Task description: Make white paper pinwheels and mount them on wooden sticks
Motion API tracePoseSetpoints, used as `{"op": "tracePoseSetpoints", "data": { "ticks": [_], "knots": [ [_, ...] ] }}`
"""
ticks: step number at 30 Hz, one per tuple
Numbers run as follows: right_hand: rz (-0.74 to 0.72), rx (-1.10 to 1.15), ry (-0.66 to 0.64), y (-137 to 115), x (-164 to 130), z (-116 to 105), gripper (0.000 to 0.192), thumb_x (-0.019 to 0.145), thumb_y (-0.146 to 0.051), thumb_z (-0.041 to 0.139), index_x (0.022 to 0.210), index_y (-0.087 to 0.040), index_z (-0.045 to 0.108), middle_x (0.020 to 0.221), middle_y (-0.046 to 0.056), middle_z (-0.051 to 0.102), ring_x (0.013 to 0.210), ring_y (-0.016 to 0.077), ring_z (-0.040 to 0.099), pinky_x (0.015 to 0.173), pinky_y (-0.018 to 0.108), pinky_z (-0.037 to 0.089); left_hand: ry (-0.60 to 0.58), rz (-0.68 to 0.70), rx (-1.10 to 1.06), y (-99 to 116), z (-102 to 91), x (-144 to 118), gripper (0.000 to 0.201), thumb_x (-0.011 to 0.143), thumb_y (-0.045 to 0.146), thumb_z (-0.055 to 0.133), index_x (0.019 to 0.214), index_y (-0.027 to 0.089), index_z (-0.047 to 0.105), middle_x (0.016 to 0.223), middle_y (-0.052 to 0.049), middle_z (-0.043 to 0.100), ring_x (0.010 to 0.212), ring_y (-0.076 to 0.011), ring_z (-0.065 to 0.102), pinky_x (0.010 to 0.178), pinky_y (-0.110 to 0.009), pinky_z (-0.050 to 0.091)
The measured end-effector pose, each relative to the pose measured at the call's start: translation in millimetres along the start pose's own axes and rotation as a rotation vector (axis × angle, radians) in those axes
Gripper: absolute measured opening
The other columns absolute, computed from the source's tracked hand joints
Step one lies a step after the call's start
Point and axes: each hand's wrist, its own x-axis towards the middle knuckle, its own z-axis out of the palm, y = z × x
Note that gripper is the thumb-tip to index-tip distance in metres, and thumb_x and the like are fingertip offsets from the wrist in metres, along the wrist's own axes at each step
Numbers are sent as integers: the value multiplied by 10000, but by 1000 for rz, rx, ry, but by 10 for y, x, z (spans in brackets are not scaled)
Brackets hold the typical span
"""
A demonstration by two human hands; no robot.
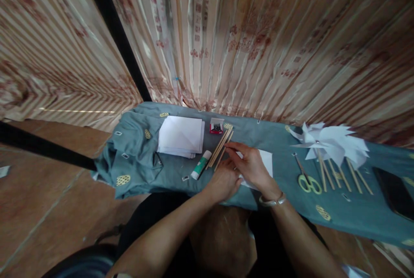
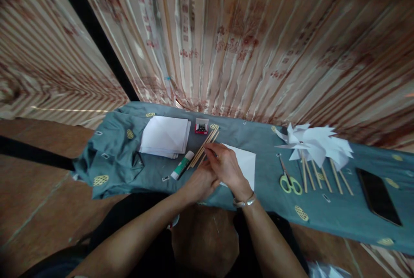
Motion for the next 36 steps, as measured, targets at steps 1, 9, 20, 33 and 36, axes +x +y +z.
{"op": "tracePoseSetpoints", "data": {
  "ticks": [1, 9, 20, 33, 36],
  "knots": [
    [2, 4, 30, -25, -9, -18, 250, 900, -317, 524, 1018, -229, 727, 1044, 53, 752, 946, 209, 701, 883, 349, 539, 53, -11, -10, -57, -70, -4, 244, 870, 196, 544, 1087, 148, 645, 1225, -120, 621, 1229, -261, 500, 1080, -389, 404],
    [133, -46, 144, 304, -226, -304, 283, 898, -379, 524, 1014, -222, 729, 1003, 55, 766, 915, 226, 717, 872, 370, 544, 253, -321, 103, -625, -529, -166, 434, 858, 313, 594, 1247, 124, 555, 1185, -144, 615, 1115, -285, 568, 994, -438, 467],
    [194, -50, 171, 571, -424, -621, 279, 877, -371, 538, 1002, -212, 731, 970, 73, 767, 890, 238, 715, 850, 375, 539, 409, -514, -353, -613, -607, -191, 394, 729, 312, 681, 1098, 175, 672, 978, -59, 705, 859, -212, 661, 821, -345, 523],
    [495, 907, -84, 148, -218, -43, 398, 583, -428, 836, 880, -189, 722, 729, -24, 689, 633, 132, 631, 644, 286, 543, 537, -479, -1610, -83, -415, 282, 359, 568, 193, 846, 892, 148, 697, 884, -33, 738, 870, -164, 692, 804, -269, 533],
    [540, 977, 15, 258, -176, -158, 388, 512, -345, 885, 844, -204, 743, 727, -37, 692, 620, 103, 603, 630, 253, 523, 530, -497, -1585, -125, -411, 268, 366, 552, 190, 855, 888, 163, 715, 857, -1, 729, 794, -116, 671, 787, -248, 528]
  ]
}}
